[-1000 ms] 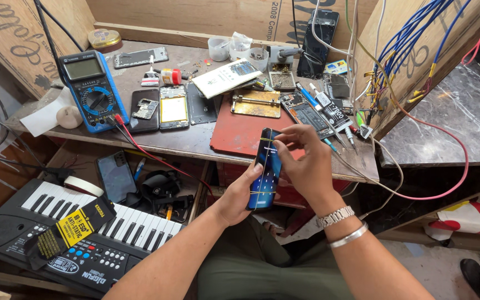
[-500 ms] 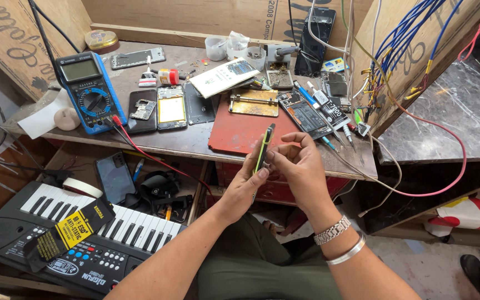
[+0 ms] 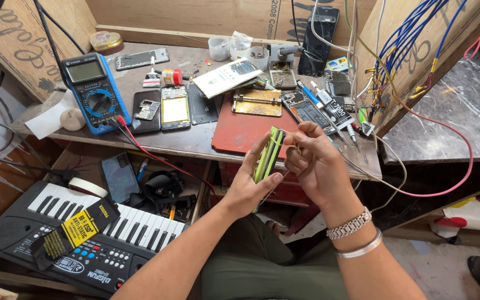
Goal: The person unwraps a small phone part from plastic wrap, then presses and fits the back cover onto a smartphone at the workbench. They then power the phone on, tap the screen, and plug a charging cable into it while the emergency lock screen shows.
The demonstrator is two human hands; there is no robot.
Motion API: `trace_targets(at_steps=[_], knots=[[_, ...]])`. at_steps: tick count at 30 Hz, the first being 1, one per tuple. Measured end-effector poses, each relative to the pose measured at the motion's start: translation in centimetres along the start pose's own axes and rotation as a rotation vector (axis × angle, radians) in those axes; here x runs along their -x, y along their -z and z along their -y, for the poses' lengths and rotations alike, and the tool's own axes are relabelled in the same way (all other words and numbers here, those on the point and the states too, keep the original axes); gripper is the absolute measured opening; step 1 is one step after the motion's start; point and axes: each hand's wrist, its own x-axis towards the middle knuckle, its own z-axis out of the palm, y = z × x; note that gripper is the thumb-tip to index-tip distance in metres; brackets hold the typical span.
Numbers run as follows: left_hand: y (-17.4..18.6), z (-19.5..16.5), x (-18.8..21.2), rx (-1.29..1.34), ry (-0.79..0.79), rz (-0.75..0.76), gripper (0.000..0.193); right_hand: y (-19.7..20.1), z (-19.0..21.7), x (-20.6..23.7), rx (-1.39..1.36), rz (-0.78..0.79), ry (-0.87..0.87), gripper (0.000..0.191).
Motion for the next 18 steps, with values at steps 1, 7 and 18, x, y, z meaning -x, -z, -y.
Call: trace_targets(at_steps=[1, 7, 18], knots=[[0.0, 0.0, 0.0, -0.036, -0.045, 0.006, 0.094, -0.1, 0.0, 0.1, 0.005, 0.009, 0.024, 0.016], [0.5, 0.9, -0.1, -0.331, 0.017, -0.069, 0.105, 0.2, -0.8, 1.2, -0.053, 0.141, 0.128, 0.014], [1.5, 0.4, 0.2, 0.107, 0.055, 0.003, 0.108, -0.4, -5.4, 7.0, 0.515, 0.499, -0.099, 0.006]])
